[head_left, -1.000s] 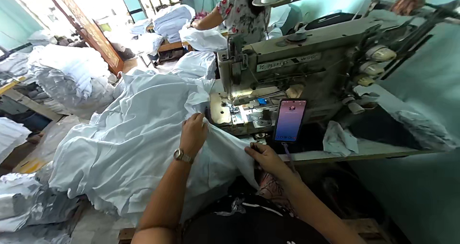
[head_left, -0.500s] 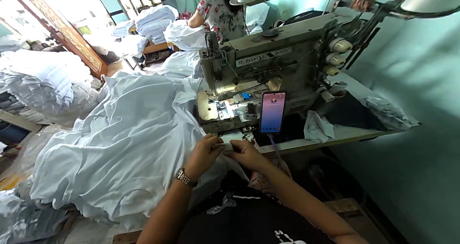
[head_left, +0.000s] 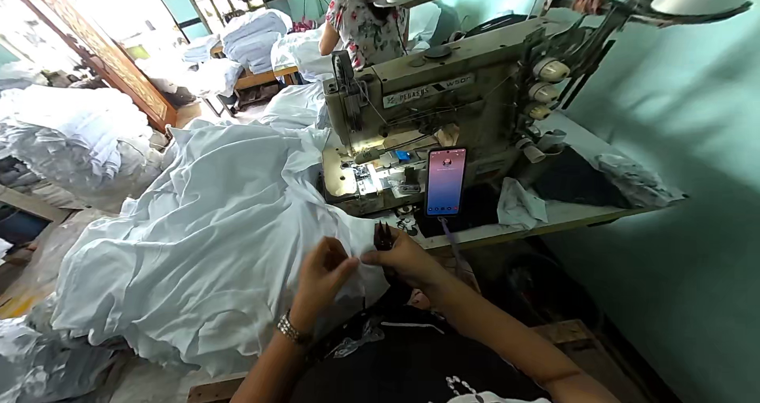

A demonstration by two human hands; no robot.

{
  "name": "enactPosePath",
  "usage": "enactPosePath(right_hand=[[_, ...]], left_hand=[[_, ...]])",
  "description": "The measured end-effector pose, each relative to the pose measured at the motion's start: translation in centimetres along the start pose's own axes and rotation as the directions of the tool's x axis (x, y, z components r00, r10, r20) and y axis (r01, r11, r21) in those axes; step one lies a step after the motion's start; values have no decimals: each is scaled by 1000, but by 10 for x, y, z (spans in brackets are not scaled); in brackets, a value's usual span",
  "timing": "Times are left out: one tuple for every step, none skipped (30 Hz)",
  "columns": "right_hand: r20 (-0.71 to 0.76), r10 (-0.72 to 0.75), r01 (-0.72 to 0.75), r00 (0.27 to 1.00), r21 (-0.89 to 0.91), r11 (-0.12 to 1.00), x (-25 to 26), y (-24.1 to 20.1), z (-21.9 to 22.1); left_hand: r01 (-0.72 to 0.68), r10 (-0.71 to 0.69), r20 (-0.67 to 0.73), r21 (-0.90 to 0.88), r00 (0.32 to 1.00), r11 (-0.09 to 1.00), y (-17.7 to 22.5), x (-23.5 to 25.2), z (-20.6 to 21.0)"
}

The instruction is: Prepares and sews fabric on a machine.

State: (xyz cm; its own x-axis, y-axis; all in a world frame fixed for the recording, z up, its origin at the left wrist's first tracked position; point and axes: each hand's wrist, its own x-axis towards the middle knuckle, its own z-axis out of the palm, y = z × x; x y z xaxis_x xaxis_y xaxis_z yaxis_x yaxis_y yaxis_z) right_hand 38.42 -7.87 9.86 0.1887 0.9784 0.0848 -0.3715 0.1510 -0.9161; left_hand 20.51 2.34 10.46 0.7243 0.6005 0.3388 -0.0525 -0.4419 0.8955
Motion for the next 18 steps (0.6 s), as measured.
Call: enactPosePath(right_hand=[[19, -5, 5, 1000, 3, 1000, 2, 1, 3], [37, 0, 0, 999, -14, 1000, 3, 2, 7], [45, 13, -11, 999, -38, 999, 5, 3, 9], [45, 13, -10, 999, -61, 998, 4, 1, 9], [39, -4, 7, 999, -80, 997, 3, -4, 7], [42, -31, 36, 999, -118, 992, 1, -9, 4], [52, -55, 63, 997, -176, 982, -1, -14, 3], [79, -77, 94, 994, -237, 967, -4, -15, 4], [124, -109, 142, 986, -300, 943, -5, -12, 8], [170, -141, 196, 975, -370, 908, -7, -8, 14], [196, -169, 243, 966, -462, 853, -8, -6, 19], [188, -213, 284, 959, -578, 766, -8, -6, 21], [153, -270, 297, 951, -702, 647, -8, -7, 19], [108, -328, 279, 938, -795, 539, -8, -6, 14], [69, -374, 252, 925, -847, 468, -7, -3, 8], [47, -408, 236, 912, -873, 427, -6, -1, 5], [38, -439, 235, 898, -884, 404, -6, 1, 4], [27, -465, 241, 885, -880, 409, -5, 1, 4]], left_hand=[[44, -42, 35, -46, 998, 998, -1, -6, 9], [102, -97, 55, -110, 994, 989, -1, -9, 16], [164, -155, 65, -171, 986, 972, 1, -12, 18], [211, -200, 72, -208, 977, 955, 6, -13, 13], [223, -215, 58, -233, 975, 947, 9, -13, 5], [199, -199, 23, -235, 980, 951, 10, -13, -4], [169, -173, 0, -217, 985, 961, 11, -11, -13], [156, -160, -7, -174, 987, 972, 10, -10, -18], [157, -158, -13, -76, 987, 985, 8, -10, -21], [130, -126, -49, 98, 991, 987, 7, -9, -21], [57, -21, -111, 326, 994, 944, 6, -8, -23], [-22, 122, -161, 514, 979, 857, 11, -7, -30], [-69, 250, -208, 622, 946, 780, 18, -7, -42], [-94, 352, -250, 681, 902, 726, 25, -9, -57], [-104, 427, -287, 716, 857, 690, 31, -12, -68], [-111, 476, -299, 743, 827, 660, 35, -16, -73], [-122, 499, -281, 765, 820, 632, 36, -22, -75], [-124, 488, -245, 785, 838, 607, 37, -29, -74]])
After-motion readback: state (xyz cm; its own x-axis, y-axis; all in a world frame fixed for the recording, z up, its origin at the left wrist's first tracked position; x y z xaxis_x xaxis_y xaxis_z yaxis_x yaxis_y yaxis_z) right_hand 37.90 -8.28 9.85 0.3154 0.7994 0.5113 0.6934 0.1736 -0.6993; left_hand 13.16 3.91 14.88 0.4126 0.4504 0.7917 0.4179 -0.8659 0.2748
